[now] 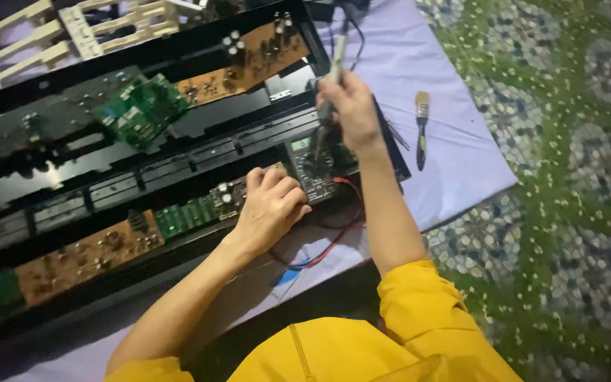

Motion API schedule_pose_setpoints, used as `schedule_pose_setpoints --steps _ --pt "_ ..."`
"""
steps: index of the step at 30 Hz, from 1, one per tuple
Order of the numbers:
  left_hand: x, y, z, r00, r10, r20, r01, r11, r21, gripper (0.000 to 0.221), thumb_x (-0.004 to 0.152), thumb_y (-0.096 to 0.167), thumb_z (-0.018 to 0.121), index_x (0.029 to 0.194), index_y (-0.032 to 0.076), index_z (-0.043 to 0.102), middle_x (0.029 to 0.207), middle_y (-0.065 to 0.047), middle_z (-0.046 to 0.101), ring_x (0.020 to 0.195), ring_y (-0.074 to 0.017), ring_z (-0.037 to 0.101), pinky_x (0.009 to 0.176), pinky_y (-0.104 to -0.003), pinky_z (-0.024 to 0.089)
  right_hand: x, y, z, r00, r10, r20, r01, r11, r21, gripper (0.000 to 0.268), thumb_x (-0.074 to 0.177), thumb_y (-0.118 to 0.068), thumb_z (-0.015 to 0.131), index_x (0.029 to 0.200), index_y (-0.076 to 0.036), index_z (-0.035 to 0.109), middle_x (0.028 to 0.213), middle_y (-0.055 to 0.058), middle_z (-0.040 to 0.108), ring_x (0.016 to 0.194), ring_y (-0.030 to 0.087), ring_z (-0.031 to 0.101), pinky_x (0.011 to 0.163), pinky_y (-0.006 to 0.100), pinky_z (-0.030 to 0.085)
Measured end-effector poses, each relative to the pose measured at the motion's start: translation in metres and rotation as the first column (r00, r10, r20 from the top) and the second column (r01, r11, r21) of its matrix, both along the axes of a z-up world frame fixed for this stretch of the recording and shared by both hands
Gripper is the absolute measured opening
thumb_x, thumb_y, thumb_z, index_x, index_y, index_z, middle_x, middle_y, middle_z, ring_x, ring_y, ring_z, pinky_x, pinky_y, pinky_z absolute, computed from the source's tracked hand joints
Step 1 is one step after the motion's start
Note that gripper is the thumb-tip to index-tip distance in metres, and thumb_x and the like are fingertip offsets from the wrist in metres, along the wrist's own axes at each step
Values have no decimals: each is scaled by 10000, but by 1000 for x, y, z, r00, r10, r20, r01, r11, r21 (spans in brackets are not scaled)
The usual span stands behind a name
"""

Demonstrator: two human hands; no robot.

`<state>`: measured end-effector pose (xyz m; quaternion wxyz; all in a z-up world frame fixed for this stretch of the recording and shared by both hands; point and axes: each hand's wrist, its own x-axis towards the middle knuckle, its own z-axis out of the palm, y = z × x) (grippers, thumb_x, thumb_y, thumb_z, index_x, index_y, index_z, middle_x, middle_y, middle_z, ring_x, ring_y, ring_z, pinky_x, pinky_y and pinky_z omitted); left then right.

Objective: Soldering components on a circuit board inside an electronic keyboard and testing with a multimeter

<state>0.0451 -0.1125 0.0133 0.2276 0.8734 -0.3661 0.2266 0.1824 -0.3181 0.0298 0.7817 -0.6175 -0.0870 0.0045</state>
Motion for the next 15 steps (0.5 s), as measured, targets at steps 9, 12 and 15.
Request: schedule_pose_setpoints --steps 9,12,15 --pt "6 -14 -14 986 10 168 -5 999 -34 297 824 359 795 815 186 554 803 9 502 940 -241 552 924 -484 368 -28 28 15 984 95 149 -65 979 -191 199 1026 -263 671 996 -67 658 704 92 655 588 114 563 475 208 418" --pt "1 -11 -4 991 -2 130 2 1000 0 299 762 333 830 823 170 587 785 -17 522 914 -261 561 932 -515 373 -41 37 27 988 69 141 -49 988 -145 211 991 -300 704 962 -95 667 653 50 658 524 56 523 443 177 382" --pt "-9 -3 10 991 25 134 -25 1000 -4 269 822 329 794 828 155 589 827 -24 538 994 -266 579 966 -537 375 -40 39 19 989 85 122 -57 974 -217 197 1000 -298 681 1012 -103 654 713 69 691 592 78 565 466 195 410"
